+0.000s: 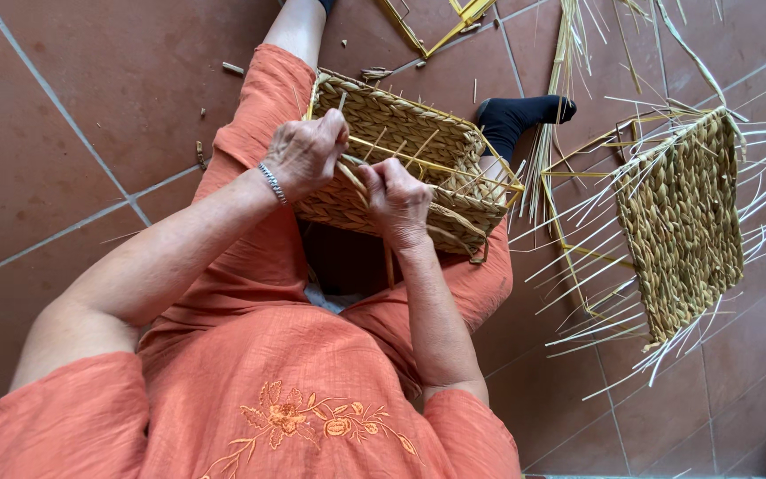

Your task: The person weaves a rectangular basket by hand, interlacing dried palm strips through a yellow frame. They repeatedly thread strips, pull them tight, and trim excess material while seated on the floor.

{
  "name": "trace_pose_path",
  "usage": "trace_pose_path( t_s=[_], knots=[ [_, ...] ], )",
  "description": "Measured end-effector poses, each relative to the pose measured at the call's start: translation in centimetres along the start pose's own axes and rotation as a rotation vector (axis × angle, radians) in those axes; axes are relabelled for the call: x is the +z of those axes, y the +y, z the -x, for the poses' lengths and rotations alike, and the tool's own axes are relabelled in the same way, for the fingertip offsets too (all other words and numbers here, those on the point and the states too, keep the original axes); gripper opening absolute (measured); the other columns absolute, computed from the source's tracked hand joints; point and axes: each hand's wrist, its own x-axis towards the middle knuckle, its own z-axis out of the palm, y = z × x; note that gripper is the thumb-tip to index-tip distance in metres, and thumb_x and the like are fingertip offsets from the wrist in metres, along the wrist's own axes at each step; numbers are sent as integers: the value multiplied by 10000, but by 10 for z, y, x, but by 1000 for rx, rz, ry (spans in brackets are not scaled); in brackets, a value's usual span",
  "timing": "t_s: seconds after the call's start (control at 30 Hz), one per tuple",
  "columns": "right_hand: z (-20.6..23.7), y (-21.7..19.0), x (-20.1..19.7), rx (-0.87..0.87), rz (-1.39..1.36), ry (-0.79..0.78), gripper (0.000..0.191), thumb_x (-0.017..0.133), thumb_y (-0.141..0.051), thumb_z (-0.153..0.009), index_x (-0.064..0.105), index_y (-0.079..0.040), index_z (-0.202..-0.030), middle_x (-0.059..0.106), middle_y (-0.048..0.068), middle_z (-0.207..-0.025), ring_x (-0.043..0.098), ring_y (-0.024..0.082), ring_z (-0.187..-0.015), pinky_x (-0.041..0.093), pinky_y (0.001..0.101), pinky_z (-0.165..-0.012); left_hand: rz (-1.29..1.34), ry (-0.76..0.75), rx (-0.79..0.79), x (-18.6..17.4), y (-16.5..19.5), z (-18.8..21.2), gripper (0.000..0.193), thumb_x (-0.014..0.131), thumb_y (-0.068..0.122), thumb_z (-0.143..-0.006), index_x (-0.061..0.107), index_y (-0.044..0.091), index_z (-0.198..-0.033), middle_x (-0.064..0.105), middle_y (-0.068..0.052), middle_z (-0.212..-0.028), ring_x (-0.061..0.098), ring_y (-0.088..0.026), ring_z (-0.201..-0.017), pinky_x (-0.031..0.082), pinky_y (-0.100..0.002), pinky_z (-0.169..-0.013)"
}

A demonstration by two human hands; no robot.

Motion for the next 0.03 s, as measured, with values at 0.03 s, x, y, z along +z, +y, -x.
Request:
trace_pose_path(
  t_s=[0.03],
  knots=[
    [2,4,-5,46,3,-12,242,765,-260,-960,653,-86,-834,697,78,-710,708,247,-618,541,373,-560,-25,27,-8,4,-1,-1,175,678,56,-918,536,74,-1017,640,-106,-759,670,-308,-656,519,-413,-563]
  ],
)
